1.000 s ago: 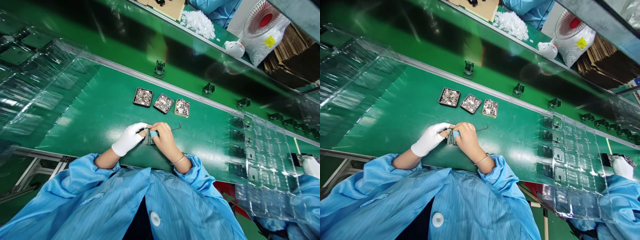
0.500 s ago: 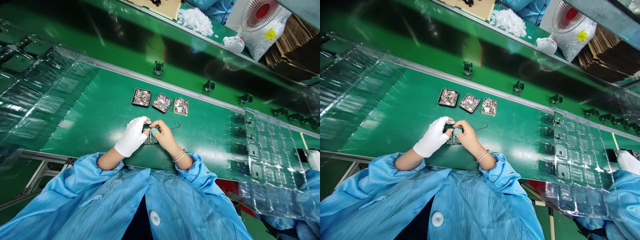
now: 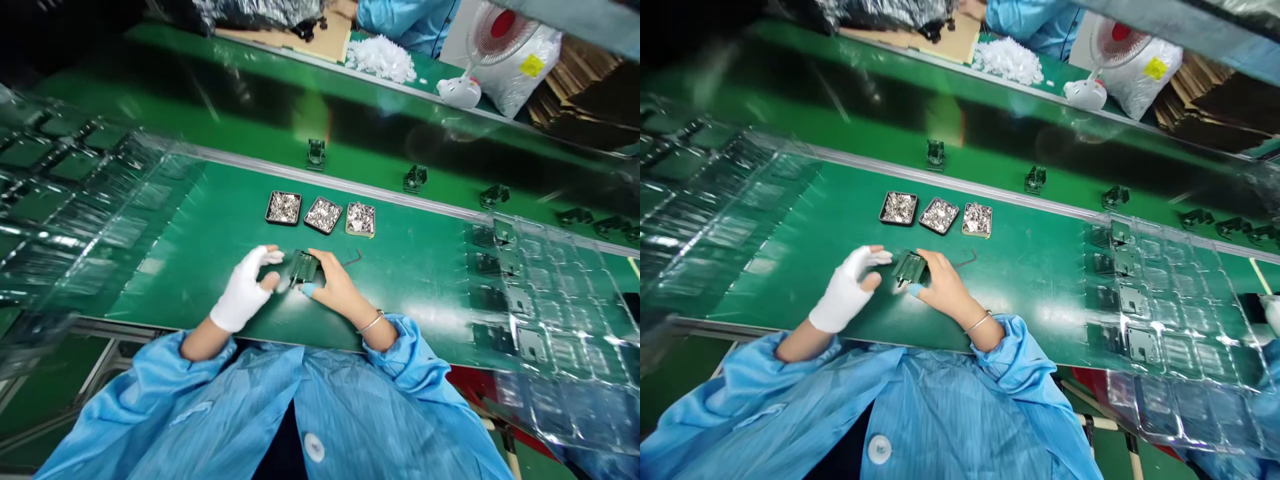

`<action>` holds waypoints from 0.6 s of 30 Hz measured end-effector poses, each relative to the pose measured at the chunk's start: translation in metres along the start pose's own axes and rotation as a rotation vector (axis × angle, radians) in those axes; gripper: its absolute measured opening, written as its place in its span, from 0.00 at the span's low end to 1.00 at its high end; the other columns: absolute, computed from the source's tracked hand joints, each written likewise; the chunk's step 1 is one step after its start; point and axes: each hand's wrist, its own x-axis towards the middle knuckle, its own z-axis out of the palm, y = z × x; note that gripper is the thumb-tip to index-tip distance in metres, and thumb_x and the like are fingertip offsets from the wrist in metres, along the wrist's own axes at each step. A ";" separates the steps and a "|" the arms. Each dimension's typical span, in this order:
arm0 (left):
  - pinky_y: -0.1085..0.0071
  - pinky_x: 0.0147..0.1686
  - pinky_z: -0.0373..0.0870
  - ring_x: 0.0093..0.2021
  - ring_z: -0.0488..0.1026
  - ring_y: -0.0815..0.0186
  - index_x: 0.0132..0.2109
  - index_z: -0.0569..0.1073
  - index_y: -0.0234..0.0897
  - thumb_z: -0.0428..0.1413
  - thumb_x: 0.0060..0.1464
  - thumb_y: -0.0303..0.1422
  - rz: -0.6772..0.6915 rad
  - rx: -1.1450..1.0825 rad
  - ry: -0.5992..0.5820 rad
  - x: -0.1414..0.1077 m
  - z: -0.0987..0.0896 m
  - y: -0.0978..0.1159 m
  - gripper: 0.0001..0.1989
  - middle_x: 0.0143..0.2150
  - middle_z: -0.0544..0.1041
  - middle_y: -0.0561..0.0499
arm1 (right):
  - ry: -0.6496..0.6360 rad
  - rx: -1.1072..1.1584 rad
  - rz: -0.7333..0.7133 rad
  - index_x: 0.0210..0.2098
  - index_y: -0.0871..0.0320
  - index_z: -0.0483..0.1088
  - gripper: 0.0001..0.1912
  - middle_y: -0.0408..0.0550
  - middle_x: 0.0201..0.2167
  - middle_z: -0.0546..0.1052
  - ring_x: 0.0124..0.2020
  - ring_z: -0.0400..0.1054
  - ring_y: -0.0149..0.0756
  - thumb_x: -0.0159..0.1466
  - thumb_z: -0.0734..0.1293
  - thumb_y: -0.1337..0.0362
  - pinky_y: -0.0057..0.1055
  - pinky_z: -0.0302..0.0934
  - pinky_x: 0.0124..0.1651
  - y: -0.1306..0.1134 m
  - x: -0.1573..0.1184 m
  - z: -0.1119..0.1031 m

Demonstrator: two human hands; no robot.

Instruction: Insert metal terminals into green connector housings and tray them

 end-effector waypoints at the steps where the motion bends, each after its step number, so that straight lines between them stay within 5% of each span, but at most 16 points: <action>1: 0.56 0.52 0.72 0.50 0.75 0.54 0.58 0.63 0.35 0.53 0.55 0.49 0.066 0.070 -0.053 -0.003 0.004 0.004 0.30 0.51 0.76 0.40 | 0.056 0.095 0.090 0.62 0.59 0.57 0.35 0.58 0.56 0.68 0.57 0.65 0.45 0.58 0.70 0.62 0.46 0.59 0.61 0.001 0.002 0.006; 4: 0.54 0.50 0.72 0.51 0.74 0.49 0.61 0.62 0.33 0.53 0.55 0.49 0.175 0.337 -0.118 -0.006 0.015 0.015 0.32 0.53 0.75 0.36 | 0.086 0.364 0.278 0.62 0.60 0.56 0.31 0.58 0.51 0.72 0.48 0.71 0.40 0.62 0.66 0.58 0.41 0.66 0.54 0.005 0.006 0.019; 8: 0.59 0.51 0.72 0.52 0.74 0.54 0.62 0.60 0.36 0.48 0.59 0.43 0.138 0.420 -0.087 0.030 0.000 0.015 0.27 0.55 0.74 0.41 | 0.154 0.387 0.160 0.66 0.57 0.49 0.34 0.61 0.62 0.64 0.57 0.67 0.41 0.65 0.63 0.58 0.44 0.62 0.60 0.001 -0.002 0.017; 14: 0.66 0.55 0.68 0.53 0.73 0.59 0.62 0.61 0.36 0.51 0.55 0.39 -0.183 0.531 0.183 0.178 -0.066 -0.030 0.28 0.54 0.74 0.45 | 0.130 0.116 -0.022 0.66 0.56 0.51 0.31 0.59 0.63 0.61 0.59 0.64 0.41 0.65 0.62 0.62 0.46 0.59 0.63 -0.013 -0.015 0.003; 18: 0.57 0.58 0.64 0.58 0.69 0.49 0.63 0.60 0.26 0.51 0.56 0.35 -0.305 0.615 0.249 0.257 -0.093 -0.063 0.30 0.55 0.72 0.33 | 0.020 -0.023 -0.060 0.65 0.60 0.54 0.32 0.60 0.63 0.62 0.63 0.59 0.45 0.62 0.63 0.69 0.48 0.57 0.65 -0.015 -0.016 0.005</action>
